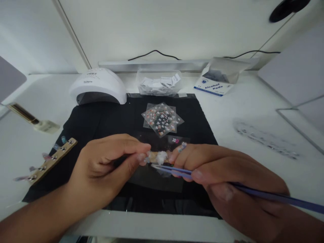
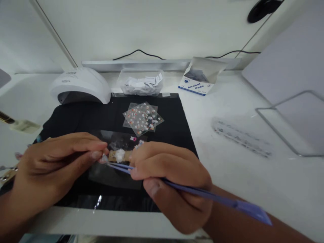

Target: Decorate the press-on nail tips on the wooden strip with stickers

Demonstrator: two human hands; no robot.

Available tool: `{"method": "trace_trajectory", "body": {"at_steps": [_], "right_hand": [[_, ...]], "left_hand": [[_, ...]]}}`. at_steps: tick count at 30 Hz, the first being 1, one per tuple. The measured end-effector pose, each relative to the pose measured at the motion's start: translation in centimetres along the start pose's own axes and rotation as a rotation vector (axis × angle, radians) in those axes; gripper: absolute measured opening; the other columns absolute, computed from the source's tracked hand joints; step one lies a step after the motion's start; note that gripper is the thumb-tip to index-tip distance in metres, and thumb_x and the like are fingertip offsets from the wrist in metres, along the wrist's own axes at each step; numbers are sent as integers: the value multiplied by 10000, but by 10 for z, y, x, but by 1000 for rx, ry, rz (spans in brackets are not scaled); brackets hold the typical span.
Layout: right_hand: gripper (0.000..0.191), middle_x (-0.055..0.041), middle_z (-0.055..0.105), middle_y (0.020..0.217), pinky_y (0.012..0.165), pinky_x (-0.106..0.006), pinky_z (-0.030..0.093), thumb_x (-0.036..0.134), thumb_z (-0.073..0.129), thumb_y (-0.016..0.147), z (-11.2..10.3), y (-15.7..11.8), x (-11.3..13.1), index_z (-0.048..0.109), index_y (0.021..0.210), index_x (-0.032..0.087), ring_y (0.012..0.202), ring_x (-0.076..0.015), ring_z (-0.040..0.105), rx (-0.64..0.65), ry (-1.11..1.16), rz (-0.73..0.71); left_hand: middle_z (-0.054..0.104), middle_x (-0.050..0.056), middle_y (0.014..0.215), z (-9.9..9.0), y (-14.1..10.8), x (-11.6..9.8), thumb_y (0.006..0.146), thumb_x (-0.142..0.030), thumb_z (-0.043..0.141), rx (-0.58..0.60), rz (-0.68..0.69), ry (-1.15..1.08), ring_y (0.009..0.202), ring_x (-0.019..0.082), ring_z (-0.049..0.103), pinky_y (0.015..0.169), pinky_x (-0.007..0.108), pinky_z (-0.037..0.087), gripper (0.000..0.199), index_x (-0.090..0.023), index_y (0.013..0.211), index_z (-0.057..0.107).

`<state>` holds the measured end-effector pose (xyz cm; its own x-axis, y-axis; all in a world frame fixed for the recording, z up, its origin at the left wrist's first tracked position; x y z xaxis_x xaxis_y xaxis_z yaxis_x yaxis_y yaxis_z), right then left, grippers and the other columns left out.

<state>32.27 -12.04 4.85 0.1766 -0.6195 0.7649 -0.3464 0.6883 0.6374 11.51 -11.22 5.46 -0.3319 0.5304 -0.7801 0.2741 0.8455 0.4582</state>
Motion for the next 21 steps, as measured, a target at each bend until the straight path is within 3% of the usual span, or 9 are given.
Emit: {"method": "trace_trajectory", "body": {"at_steps": [13, 21], "right_hand": [[300, -108, 736, 933, 868, -373, 639, 49, 518, 849, -2, 0, 10, 692, 1056, 180, 922, -229, 741, 45, -255, -10], [325, -91, 694, 875, 835, -411, 632, 50, 502, 870, 0, -2, 2, 694, 1107, 162, 860, -217, 708, 77, -179, -54]], "left_hand": [[781, -75, 878, 2, -4, -4, 864, -47, 669, -46, -21, -47, 801, 23, 714, 737, 48, 547, 239, -247, 961, 757], [781, -76, 868, 2, -4, -4, 860, -42, 666, -47, -33, -66, 786, 23, 714, 723, 52, 550, 246, -248, 956, 761]]}}
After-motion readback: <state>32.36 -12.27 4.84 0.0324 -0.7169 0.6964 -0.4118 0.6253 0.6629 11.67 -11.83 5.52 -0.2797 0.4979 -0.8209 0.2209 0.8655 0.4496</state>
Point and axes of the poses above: each hand's wrist, its own y-axis towards the middle knuckle, its own z-axis out of the palm, x = y × z, the point moved 3 cm from there along y, towards the middle knuckle
